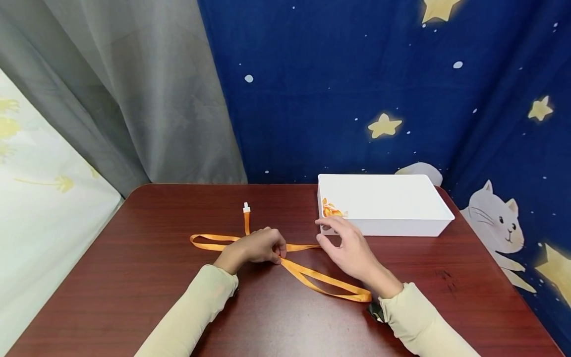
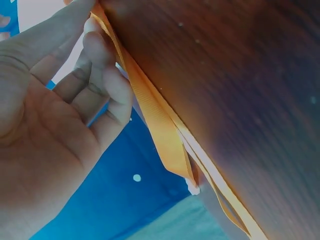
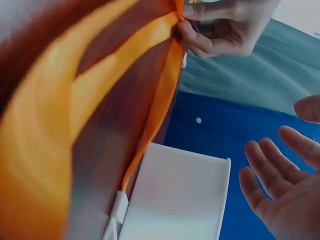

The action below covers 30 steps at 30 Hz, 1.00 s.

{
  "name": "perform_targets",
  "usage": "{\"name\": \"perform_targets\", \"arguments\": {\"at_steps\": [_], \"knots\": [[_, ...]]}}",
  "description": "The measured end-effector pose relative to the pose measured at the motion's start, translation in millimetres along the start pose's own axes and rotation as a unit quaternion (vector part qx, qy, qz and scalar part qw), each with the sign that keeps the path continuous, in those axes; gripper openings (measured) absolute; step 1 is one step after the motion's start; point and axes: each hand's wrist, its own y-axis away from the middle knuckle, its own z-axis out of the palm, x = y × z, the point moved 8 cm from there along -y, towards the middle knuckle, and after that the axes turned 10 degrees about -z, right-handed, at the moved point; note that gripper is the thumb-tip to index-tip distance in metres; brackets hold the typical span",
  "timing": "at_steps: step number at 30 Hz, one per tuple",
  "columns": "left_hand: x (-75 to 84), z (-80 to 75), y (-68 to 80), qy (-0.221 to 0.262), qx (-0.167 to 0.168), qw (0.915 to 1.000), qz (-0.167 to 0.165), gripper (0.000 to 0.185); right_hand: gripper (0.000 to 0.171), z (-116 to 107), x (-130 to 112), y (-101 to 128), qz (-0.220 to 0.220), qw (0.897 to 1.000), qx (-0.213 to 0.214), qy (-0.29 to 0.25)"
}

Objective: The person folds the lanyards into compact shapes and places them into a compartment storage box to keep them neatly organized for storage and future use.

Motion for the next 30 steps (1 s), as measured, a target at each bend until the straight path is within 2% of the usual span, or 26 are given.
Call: {"name": "perform_targets", "arguments": {"at_steps": [8, 13, 17, 23, 30], "knots": [[-0.7, 3.1, -1.0, -0.019, -0.011, 0.9997, -0.01, 0.017, 0.017, 14.2, -0.3, 2.1, 0.021, 0.998, -0.051, -0.006], [3.3, 0.1, 0.2, -0.016, -0.009, 0.9997, 0.017, 0.016, 0.015, 20.1, -1.5, 1.3, 0.01, 0.997, -0.074, 0.004], [10.7, -5.0, 1.4, 0.014, -0.009, 0.9988, 0.047, 0.014, 0.018, 25.1, -0.6, 2.7, 0.012, 0.995, -0.097, 0.019], [15.8, -14.1, 3.2, 0.081, -0.011, 0.9954, 0.051, 0.013, 0.027, 33.6, 2.4, 5.6, 0.034, 0.99, -0.137, 0.021], [20.5, -26.5, 4.9, 0.137, 0.011, 0.9882, 0.067, 0.007, 0.04, 43.8, 7.8, 10.4, 0.043, 0.981, -0.19, 0.005]]}}
